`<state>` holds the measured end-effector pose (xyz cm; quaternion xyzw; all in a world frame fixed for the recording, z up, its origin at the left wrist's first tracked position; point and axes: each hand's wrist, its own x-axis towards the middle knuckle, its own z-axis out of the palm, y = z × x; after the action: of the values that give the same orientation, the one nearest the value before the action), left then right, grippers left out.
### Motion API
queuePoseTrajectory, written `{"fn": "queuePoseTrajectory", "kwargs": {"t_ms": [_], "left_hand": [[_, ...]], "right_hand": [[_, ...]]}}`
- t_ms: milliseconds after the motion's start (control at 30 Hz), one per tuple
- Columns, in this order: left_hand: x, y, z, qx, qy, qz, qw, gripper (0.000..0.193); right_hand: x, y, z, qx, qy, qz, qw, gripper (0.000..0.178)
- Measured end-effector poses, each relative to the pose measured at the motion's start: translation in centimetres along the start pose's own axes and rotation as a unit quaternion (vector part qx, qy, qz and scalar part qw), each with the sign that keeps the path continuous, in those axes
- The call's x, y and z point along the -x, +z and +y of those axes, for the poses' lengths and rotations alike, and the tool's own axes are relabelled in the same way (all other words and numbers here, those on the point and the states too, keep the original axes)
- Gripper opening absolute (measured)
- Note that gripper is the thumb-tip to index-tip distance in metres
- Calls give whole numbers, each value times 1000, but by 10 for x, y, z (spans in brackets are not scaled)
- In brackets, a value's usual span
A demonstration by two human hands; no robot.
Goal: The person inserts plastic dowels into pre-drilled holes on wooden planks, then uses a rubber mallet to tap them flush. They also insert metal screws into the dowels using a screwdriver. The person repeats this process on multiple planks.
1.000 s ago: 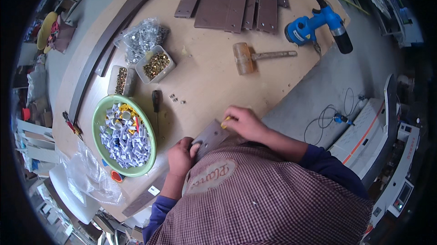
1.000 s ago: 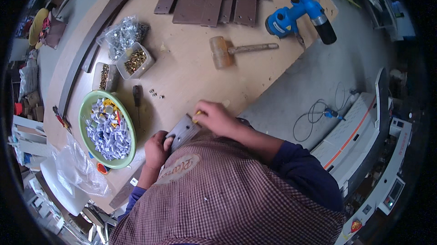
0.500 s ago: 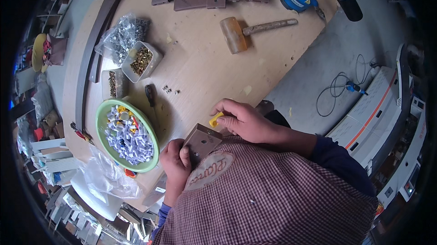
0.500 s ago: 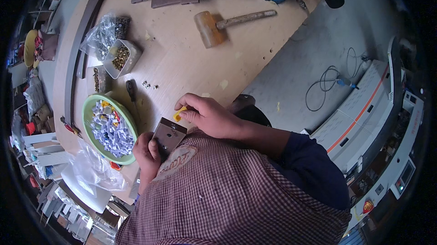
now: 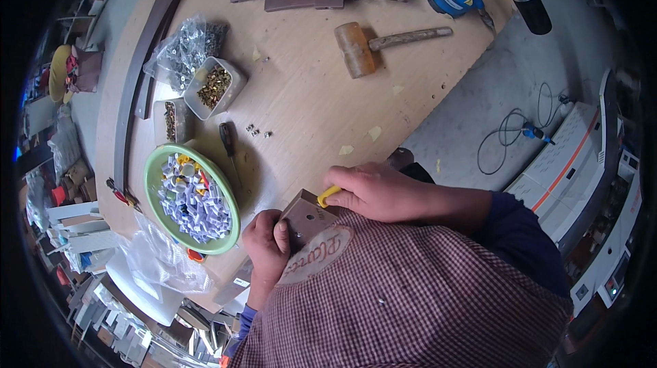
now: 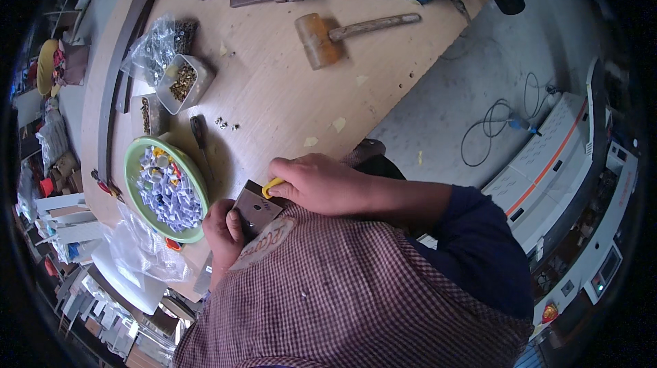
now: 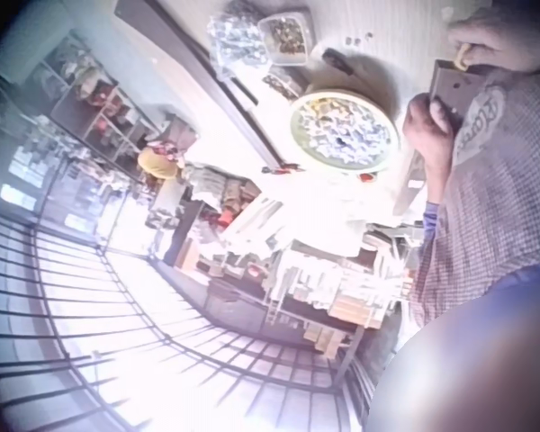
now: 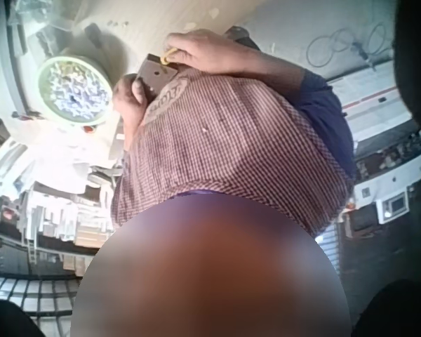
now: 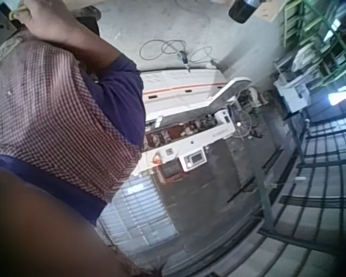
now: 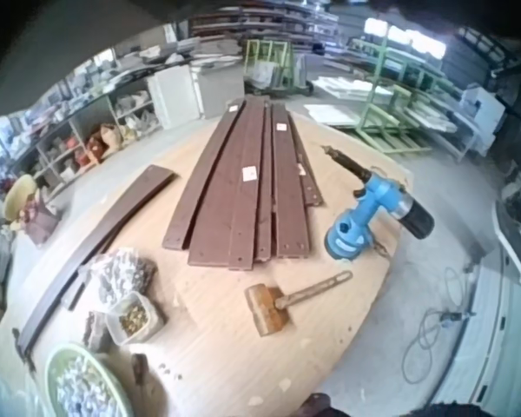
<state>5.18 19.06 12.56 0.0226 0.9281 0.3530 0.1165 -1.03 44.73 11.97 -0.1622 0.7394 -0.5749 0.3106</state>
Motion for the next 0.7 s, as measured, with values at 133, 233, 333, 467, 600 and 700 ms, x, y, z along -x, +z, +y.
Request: {"fn": "queuePoseTrajectory", "kwargs": {"t_ms": [133, 233, 333, 467, 600, 700], "left_hand": [[2, 6, 2, -7, 8, -7, 1000, 28], [4, 9, 2, -4, -3, -11, 1000, 27], [6, 9, 3, -12, -8, -16, 1000, 27], [8, 10, 4, 4, -7, -10, 1000, 26], [8, 11, 4, 3, -4, -19, 1000, 24], [7, 12, 3, -2, 4, -28, 1000, 23]], "right_hand": [[-5, -21, -12, 107, 9, -99, 989, 28], [-10, -29, -25, 200, -13, -149, 968, 27], [-17, -34, -35, 227, 13, -217, 949, 26], [-25, -37, -42, 212, 28, -246, 945, 26], [-28, -38, -48, 209, 52, -267, 939, 26], [-28, -36, -51, 232, 63, -275, 931, 25]]}}
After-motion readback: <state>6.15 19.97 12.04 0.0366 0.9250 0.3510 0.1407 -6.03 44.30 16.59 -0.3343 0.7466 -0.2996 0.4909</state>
